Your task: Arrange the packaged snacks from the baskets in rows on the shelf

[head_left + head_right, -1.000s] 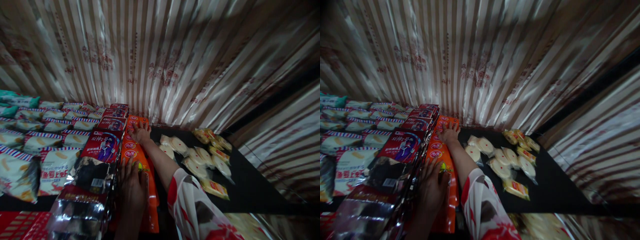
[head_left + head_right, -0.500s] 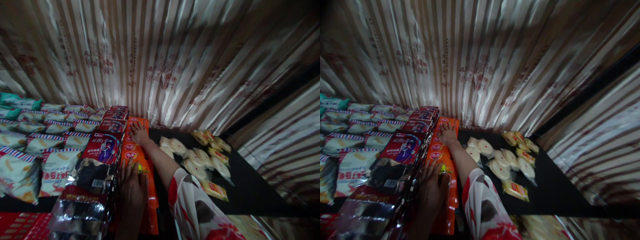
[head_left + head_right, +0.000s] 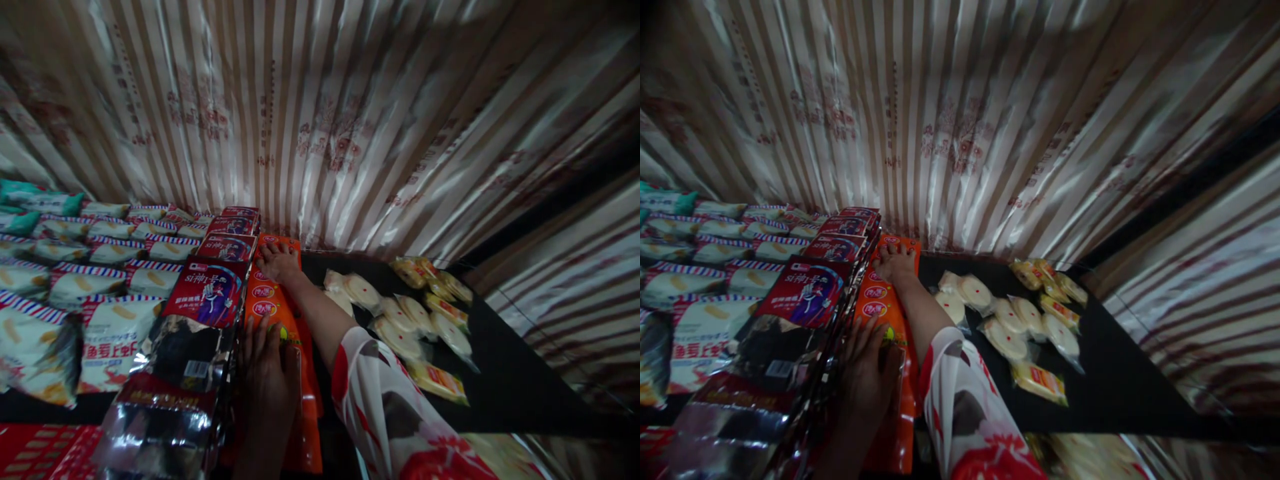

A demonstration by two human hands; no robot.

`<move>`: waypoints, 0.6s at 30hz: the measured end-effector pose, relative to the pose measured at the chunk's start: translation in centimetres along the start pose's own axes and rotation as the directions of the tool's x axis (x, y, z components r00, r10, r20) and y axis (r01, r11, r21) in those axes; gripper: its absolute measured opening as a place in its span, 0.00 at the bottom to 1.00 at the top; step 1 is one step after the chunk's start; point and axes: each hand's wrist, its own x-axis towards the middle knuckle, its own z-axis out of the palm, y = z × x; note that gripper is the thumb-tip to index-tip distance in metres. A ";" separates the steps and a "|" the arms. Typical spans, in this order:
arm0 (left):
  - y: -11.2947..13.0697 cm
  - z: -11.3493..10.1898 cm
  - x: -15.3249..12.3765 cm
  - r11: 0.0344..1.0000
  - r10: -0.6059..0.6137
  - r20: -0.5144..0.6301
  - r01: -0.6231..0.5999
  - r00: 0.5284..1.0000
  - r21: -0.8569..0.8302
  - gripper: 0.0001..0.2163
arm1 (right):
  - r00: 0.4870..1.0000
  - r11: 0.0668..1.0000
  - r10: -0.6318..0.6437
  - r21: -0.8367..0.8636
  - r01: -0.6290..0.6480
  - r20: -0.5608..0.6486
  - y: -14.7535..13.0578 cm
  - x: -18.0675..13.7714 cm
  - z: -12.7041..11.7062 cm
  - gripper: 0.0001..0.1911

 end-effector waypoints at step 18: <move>0.1 -0.1 0.0 0.999 -0.004 -0.025 0.003 1.000 -0.032 0.17 | 0.996 1.000 0.015 0.008 -0.016 0.089 0.0 0.2 0.3 0.30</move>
